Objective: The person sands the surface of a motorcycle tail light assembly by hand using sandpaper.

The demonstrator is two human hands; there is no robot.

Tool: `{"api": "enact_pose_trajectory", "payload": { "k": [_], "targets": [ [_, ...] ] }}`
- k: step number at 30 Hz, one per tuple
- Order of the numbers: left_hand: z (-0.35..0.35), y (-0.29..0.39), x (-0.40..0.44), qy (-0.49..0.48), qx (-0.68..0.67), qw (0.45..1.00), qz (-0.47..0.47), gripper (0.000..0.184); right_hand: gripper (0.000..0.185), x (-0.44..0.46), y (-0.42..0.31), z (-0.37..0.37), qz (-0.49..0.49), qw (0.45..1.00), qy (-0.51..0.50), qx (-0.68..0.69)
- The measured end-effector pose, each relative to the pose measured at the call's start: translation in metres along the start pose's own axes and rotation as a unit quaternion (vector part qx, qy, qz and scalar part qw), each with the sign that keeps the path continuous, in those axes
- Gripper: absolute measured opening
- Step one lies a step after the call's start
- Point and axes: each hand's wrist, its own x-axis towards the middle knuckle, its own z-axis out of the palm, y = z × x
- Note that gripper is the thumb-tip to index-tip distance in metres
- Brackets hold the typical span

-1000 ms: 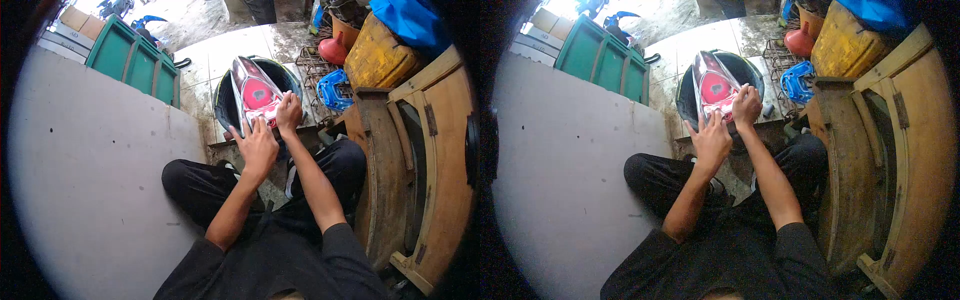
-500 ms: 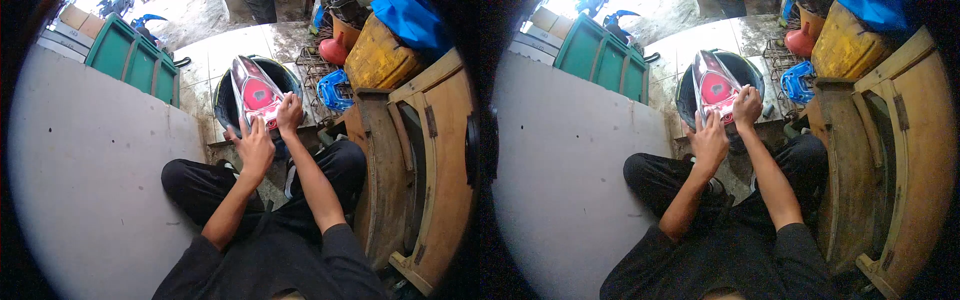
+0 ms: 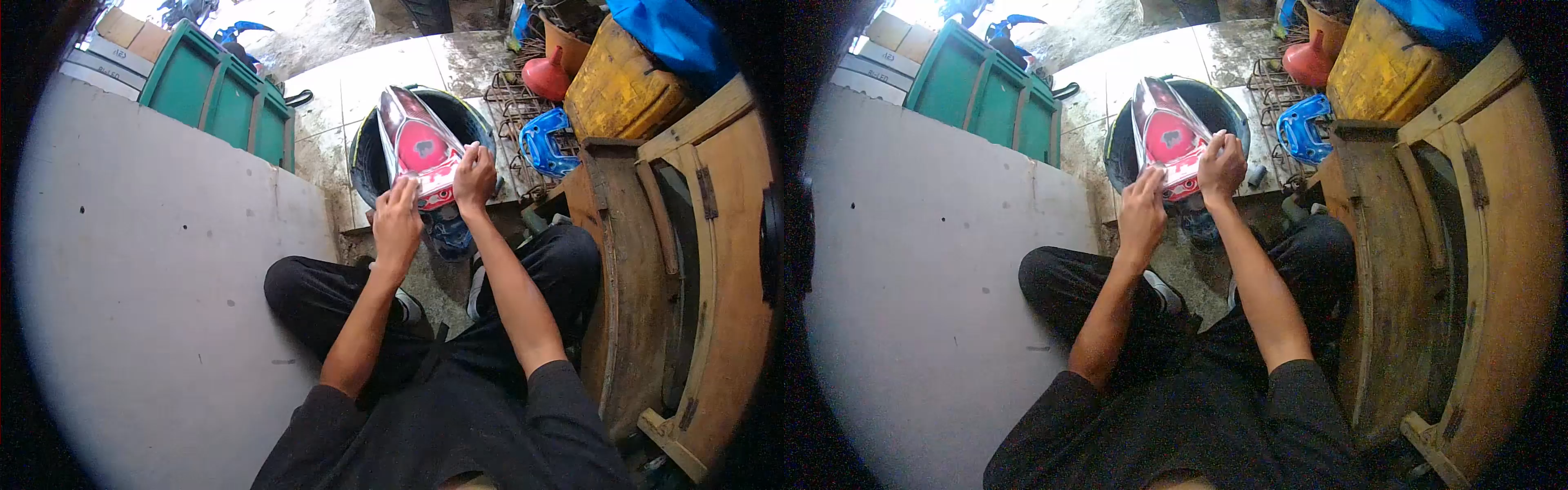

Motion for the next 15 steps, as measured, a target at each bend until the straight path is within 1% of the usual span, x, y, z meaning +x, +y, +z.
{"api": "enact_pose_trajectory", "payload": {
  "k": [1,3,4,5,7,8,10,11,13,15],
  "targets": [
    [-0.008,0.007,0.0,-0.001,-0.001,1.0,0.0,0.033,0.035,0.0,0.002,0.0,-0.004,1.0,-0.002,-0.006],
    [-0.026,0.015,0.003,-0.1,0.008,0.994,0.045,0.031,0.035,0.002,0.004,0.004,-0.014,1.0,0.006,-0.007],
    [-0.03,0.009,0.01,-0.12,0.018,0.992,0.038,0.032,0.035,0.003,0.004,0.005,-0.012,1.0,0.009,-0.002],
    [-0.021,-0.005,0.014,-0.072,0.006,0.997,0.027,0.033,0.035,0.0,0.004,0.005,-0.009,1.0,0.01,0.004],
    [-0.024,-0.004,0.018,-0.101,-0.064,0.992,0.027,0.035,0.035,-0.003,0.005,0.005,-0.008,1.0,0.01,0.005],
    [-0.026,-0.001,0.018,-0.099,-0.066,0.993,0.029,0.035,0.035,-0.001,0.005,0.005,-0.008,1.0,0.013,0.005],
    [-0.033,0.005,0.012,-0.197,-0.062,0.978,0.021,0.038,0.035,0.001,0.001,0.001,-0.005,1.0,0.007,-0.005],
    [-0.03,-0.008,0.017,-0.19,-0.033,0.981,0.003,0.046,0.035,-0.001,-0.001,-0.001,-0.002,1.0,-0.002,-0.014],
    [-0.028,-0.02,0.023,-0.168,-0.057,0.984,-0.003,0.043,0.035,-0.002,0.002,0.002,-0.003,1.0,0.0,0.003],
    [-0.028,-0.008,0.008,-0.168,-0.148,0.972,0.066,0.035,0.036,-0.002,0.004,0.003,-0.007,1.0,0.009,0.006]
  ]
}}
